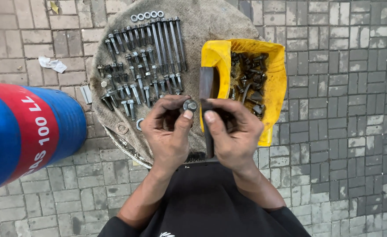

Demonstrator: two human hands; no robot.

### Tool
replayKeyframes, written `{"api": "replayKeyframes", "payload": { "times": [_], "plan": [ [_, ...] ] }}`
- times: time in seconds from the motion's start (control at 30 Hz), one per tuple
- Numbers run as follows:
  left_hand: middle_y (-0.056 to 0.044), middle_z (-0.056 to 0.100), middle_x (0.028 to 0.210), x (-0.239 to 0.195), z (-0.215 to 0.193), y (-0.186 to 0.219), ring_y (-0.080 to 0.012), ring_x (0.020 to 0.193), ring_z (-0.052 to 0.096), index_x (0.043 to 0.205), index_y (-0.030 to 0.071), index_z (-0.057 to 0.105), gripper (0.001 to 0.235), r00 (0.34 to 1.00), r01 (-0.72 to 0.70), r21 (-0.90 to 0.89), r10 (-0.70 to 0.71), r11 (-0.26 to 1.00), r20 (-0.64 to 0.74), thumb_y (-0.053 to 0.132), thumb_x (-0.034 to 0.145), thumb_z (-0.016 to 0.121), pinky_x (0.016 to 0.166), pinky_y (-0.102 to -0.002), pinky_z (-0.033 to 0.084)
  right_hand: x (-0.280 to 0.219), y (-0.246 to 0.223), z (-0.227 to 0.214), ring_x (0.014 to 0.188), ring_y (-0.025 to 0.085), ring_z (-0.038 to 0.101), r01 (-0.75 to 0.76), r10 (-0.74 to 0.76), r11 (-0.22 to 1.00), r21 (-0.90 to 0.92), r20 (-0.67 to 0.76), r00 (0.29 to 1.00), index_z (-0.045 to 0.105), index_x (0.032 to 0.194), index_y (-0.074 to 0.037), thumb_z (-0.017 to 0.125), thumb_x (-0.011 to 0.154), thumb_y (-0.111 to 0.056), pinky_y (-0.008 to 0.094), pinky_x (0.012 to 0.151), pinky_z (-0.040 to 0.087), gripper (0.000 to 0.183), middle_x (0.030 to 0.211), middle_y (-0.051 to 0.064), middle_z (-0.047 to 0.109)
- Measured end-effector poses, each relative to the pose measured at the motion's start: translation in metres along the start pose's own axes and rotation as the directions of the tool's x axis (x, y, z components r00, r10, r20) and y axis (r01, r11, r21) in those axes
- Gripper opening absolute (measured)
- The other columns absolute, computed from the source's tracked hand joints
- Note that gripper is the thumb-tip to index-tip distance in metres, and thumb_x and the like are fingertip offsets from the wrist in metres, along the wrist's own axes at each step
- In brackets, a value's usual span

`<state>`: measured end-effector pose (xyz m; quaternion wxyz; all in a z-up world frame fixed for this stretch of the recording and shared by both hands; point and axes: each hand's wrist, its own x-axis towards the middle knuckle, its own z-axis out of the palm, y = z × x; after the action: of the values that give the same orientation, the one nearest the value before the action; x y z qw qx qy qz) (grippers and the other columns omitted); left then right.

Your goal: The person picks up a bolt and a nut, then screws the nut onto the bolt by hand. They continue to tighten the nut along the bolt's threads while holding the assembly over a work surface with other fasteners.

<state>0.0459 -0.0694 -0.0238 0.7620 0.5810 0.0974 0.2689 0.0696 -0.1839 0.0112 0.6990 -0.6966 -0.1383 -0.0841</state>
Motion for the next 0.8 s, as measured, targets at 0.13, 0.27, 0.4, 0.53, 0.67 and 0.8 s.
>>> {"api": "replayKeyframes", "payload": {
  "times": [0.13, 0.27, 0.4, 0.53, 0.67, 0.8],
  "plan": [
    [-0.017, 0.072, 0.091, 0.000, 0.001, 0.004, -0.0159, 0.075, 0.066, 0.098, 0.001, 0.071, 0.022, 0.999, -0.018, 0.062, 0.016, 0.998, 0.030, 0.023, 0.092, 0.071, 0.062, -0.028, 0.057, 0.010, 0.008, 0.004, 0.055, 0.015, 0.059, 0.060, -0.059, 0.998, -0.008, 0.079, 0.995, 0.074, 0.105, 0.001, 0.065, 0.096, -0.002, 0.026, 0.049, 0.049, 0.014, 0.074, 0.015, 0.071],
    [-0.018, 0.071, 0.092, -0.002, -0.003, -0.002, -0.0188, 0.076, 0.067, 0.100, 0.001, 0.069, 0.022, 0.999, -0.022, 0.080, 0.020, 0.997, 0.032, 0.022, 0.093, 0.070, 0.066, -0.029, 0.059, 0.004, 0.009, 0.010, 0.052, 0.012, 0.052, 0.026, -0.026, 1.000, -0.009, 0.025, 0.999, 0.074, 0.101, 0.002, 0.066, 0.095, 0.002, 0.024, 0.046, 0.042, 0.010, 0.070, 0.013, 0.067],
    [-0.016, 0.071, 0.092, -0.005, -0.001, -0.001, -0.0156, 0.077, 0.068, 0.095, 0.000, 0.069, 0.021, 0.999, -0.027, 0.097, 0.024, 0.995, 0.035, 0.020, 0.093, 0.072, 0.061, -0.027, 0.056, 0.012, 0.010, 0.009, 0.053, 0.013, 0.052, 0.089, -0.087, 0.994, -0.070, 0.033, 0.996, 0.074, 0.102, 0.001, 0.066, 0.096, -0.001, 0.025, 0.047, 0.042, 0.010, 0.070, 0.014, 0.067],
    [-0.017, 0.070, 0.088, -0.003, -0.006, 0.000, -0.0206, 0.071, 0.066, 0.096, 0.001, 0.069, 0.024, 0.996, -0.047, 0.143, 0.037, 0.989, 0.075, 0.024, 0.093, 0.070, 0.058, -0.031, 0.056, 0.008, 0.009, 0.010, 0.053, 0.013, 0.053, 0.138, -0.139, 0.986, -0.096, -0.006, 0.990, 0.075, 0.103, 0.000, 0.068, 0.096, 0.000, 0.026, 0.047, 0.040, 0.011, 0.069, 0.013, 0.067],
    [-0.017, 0.071, 0.094, -0.007, -0.004, 0.002, -0.0182, 0.081, 0.068, 0.096, -0.001, 0.068, 0.020, 1.000, -0.023, 0.065, 0.022, 0.998, 0.006, 0.017, 0.091, 0.072, 0.067, -0.030, 0.058, 0.004, 0.013, 0.014, 0.051, 0.012, 0.049, 0.066, -0.067, 0.997, 0.048, 0.031, 0.997, 0.073, 0.100, 0.001, 0.065, 0.096, -0.001, 0.025, 0.044, 0.039, 0.009, 0.069, 0.011, 0.065],
    [-0.019, 0.070, 0.095, -0.002, -0.002, 0.001, -0.0241, 0.082, 0.068, 0.100, 0.000, 0.068, 0.020, 0.999, -0.034, 0.079, 0.034, 0.996, -0.001, 0.018, 0.094, 0.069, 0.072, -0.033, 0.060, 0.009, 0.009, 0.018, 0.050, 0.014, 0.051, 0.099, -0.104, 0.992, 0.080, 0.053, 0.993, 0.072, 0.103, -0.001, 0.060, 0.101, -0.007, 0.025, 0.044, 0.041, 0.013, 0.068, 0.011, 0.065]
  ]
}}
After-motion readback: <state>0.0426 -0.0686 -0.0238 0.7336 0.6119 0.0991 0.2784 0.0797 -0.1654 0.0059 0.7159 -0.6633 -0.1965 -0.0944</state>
